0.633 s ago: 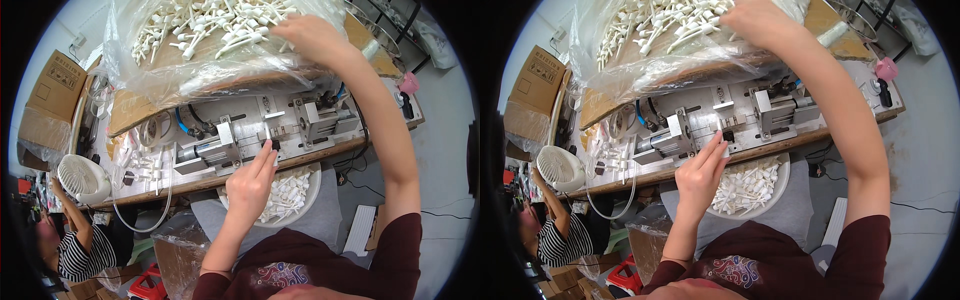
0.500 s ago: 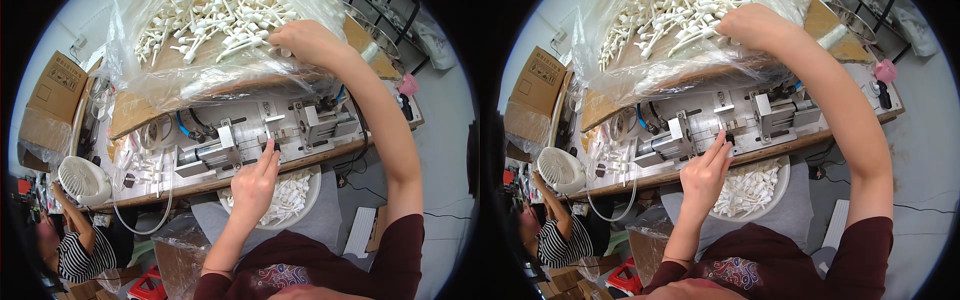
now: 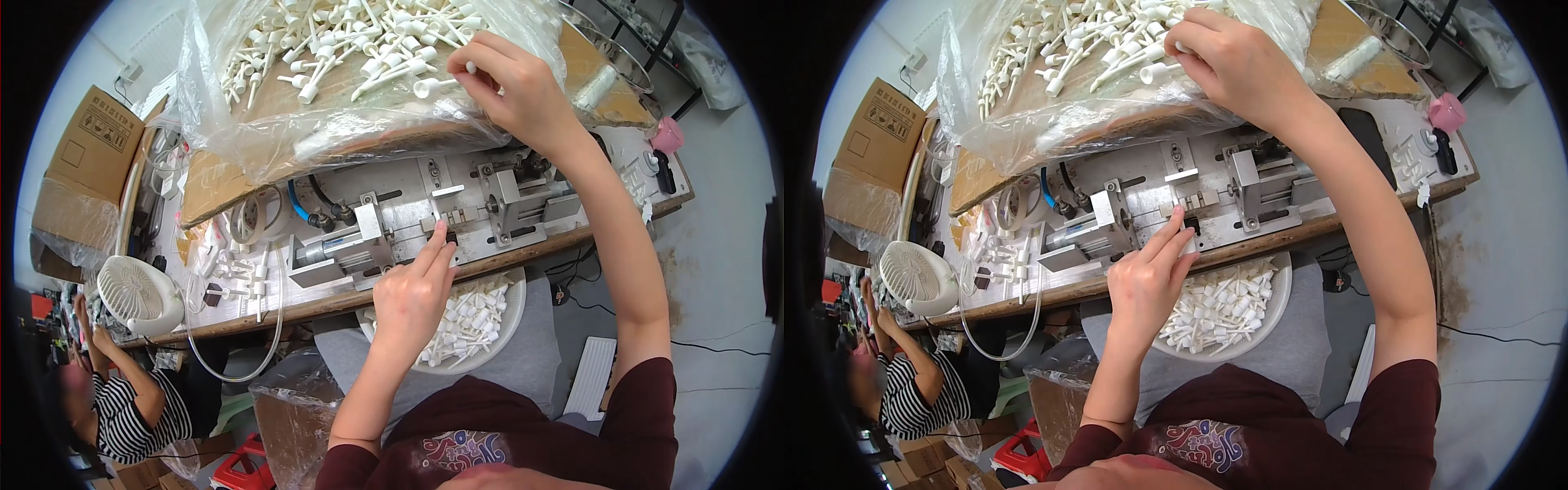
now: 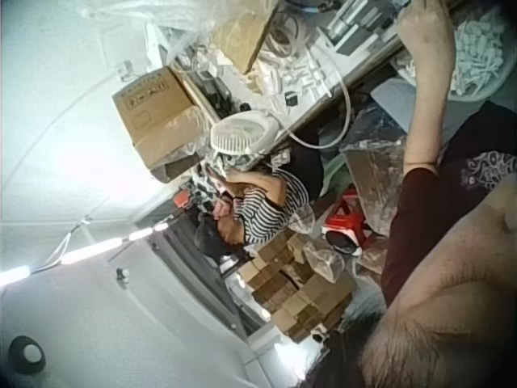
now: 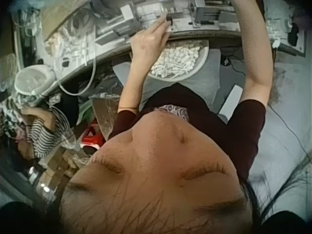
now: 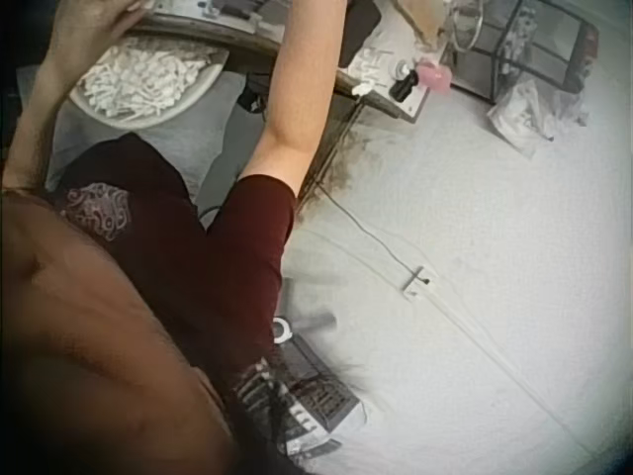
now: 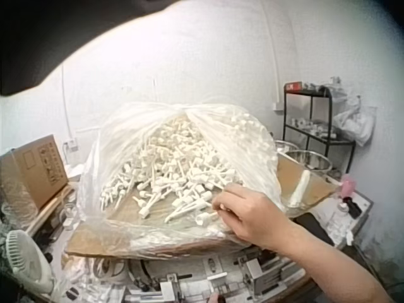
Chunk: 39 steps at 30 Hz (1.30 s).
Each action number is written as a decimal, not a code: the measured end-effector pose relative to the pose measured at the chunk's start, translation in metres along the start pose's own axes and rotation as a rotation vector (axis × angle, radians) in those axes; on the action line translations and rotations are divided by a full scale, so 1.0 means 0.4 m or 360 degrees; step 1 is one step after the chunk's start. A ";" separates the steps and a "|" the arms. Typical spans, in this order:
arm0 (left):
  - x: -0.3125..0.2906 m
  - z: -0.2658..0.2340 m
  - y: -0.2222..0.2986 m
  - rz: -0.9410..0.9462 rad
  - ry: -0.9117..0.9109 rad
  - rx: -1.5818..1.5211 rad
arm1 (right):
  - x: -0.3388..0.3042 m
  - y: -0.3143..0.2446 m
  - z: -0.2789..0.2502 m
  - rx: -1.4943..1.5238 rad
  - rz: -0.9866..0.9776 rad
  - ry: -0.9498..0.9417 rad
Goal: The person is assembling white plastic components using a machine in a workshop.
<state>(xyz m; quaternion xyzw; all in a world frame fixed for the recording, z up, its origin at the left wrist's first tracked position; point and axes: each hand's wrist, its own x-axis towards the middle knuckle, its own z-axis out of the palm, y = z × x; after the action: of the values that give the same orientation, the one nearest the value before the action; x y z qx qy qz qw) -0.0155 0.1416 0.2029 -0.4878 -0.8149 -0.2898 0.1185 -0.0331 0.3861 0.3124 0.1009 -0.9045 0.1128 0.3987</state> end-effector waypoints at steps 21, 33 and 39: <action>-0.003 -0.126 0.015 -0.0022 0.0608 -0.0585 | 0.003 -0.191 0.009 0.1064 0.0683 -0.0319; -0.027 0.019 0.001 -0.0047 0.0176 -0.0287 | 0.133 0.102 0.168 -0.0159 0.0121 -0.0867; -0.009 0.021 0.004 0.0101 0.0152 0.0081 | 0.110 0.069 0.150 -0.0238 0.0059 -0.0904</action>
<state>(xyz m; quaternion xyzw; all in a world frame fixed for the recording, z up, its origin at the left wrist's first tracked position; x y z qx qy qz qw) -0.0116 0.1445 0.1953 -0.4959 -0.7995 -0.2880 0.1786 -0.1117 0.3912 0.3025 0.0822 -0.9874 0.0203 0.1336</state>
